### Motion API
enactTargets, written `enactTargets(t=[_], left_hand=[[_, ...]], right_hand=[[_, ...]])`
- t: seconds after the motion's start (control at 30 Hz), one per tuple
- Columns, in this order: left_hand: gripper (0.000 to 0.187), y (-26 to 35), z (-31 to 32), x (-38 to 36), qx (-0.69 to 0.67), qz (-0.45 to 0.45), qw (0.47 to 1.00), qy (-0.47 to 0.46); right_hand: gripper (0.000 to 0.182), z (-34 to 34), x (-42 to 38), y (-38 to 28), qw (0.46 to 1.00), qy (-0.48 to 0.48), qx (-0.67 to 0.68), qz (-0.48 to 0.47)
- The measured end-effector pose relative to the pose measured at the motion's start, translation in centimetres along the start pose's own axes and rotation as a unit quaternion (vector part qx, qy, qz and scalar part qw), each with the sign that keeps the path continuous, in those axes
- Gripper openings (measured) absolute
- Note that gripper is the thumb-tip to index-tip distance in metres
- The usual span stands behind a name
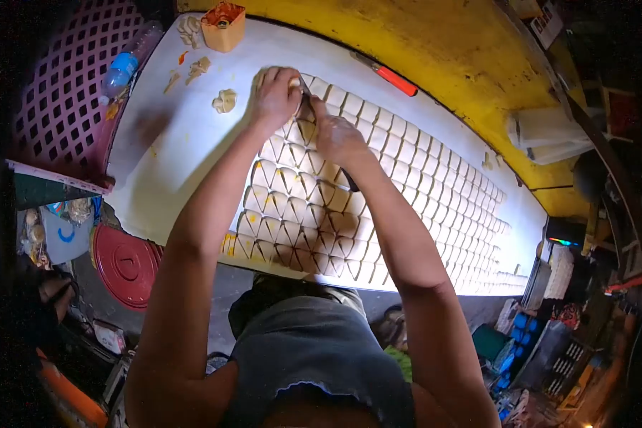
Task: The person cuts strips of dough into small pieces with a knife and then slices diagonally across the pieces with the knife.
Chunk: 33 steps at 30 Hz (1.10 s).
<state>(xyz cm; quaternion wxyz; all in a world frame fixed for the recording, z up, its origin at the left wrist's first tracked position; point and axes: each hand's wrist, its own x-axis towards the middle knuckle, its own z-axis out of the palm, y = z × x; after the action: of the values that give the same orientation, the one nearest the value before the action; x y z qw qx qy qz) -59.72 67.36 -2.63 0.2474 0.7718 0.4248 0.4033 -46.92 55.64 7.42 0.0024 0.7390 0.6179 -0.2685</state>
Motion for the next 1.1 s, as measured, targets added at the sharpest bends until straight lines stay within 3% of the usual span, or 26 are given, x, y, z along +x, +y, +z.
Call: enactTargets(t=[0.1, 0.2, 0.27, 0.47, 0.53, 0.63, 0.73, 0.77, 0.83, 0.9, 1.07, 1.1], left_hand=[[0.032, 2.2, -0.7, -3.0, 0.101, 0.029, 0.993, -0.054], [0.033, 2.7, -0.8, -3.9, 0.131, 0.028, 0.989, -0.067], [0.028, 3.2, -0.9, -3.4, 0.16, 0.007, 0.983, -0.086], [0.033, 4.9, -0.9, -6.7, 0.109, 0.072, 0.991, -0.025], [0.032, 5.8, -0.8, -8.6, 0.155, 0.077, 0.98, -0.092], [0.035, 6.2, -1.2, -8.7, 0.143, 0.054, 0.982, -0.112], [0.035, 6.0, -1.3, -8.7, 0.131, 0.037, 0.981, -0.141], [0.034, 5.8, -1.1, -9.2, 0.118, 0.047, 0.986, -0.108], [0.035, 6.6, -0.9, -10.1, 0.105, 0.068, 0.991, -0.041], [0.035, 8.2, -1.0, -12.6, 0.119, 0.081, 0.987, -0.073], [0.034, 9.2, -1.4, -13.7, 0.125, 0.061, 0.98, -0.139], [0.034, 9.3, -1.6, -13.6, 0.127, 0.055, 0.98, -0.144]], right_hand=[[0.072, 0.8, 0.1, -1.0, 0.998, 0.049, 0.033, -0.014], [0.071, -0.4, -2.9, -0.3, 0.999, -0.029, 0.027, 0.018], [0.074, 0.7, -5.0, 0.6, 1.0, -0.016, 0.017, -0.009], [0.075, 3.2, -4.6, 1.4, 0.999, 0.005, 0.02, 0.027], [0.078, 3.9, -5.3, 1.6, 0.999, 0.021, 0.028, 0.019], [0.083, 2.8, -9.2, 1.5, 0.999, -0.023, 0.019, 0.02], [0.083, 3.5, -12.4, 1.7, 1.0, -0.007, 0.024, -0.003], [0.083, 3.5, -12.2, 2.0, 0.998, -0.045, 0.017, 0.041], [0.082, 5.0, -11.0, 2.6, 0.999, -0.018, 0.016, 0.04], [0.079, 6.3, -10.6, 2.8, 0.999, 0.03, 0.037, 0.026], [0.082, 5.9, -14.9, 3.4, 0.998, -0.017, 0.03, 0.043], [0.084, 6.9, -16.7, 4.7, 1.0, -0.005, 0.027, 0.007]])
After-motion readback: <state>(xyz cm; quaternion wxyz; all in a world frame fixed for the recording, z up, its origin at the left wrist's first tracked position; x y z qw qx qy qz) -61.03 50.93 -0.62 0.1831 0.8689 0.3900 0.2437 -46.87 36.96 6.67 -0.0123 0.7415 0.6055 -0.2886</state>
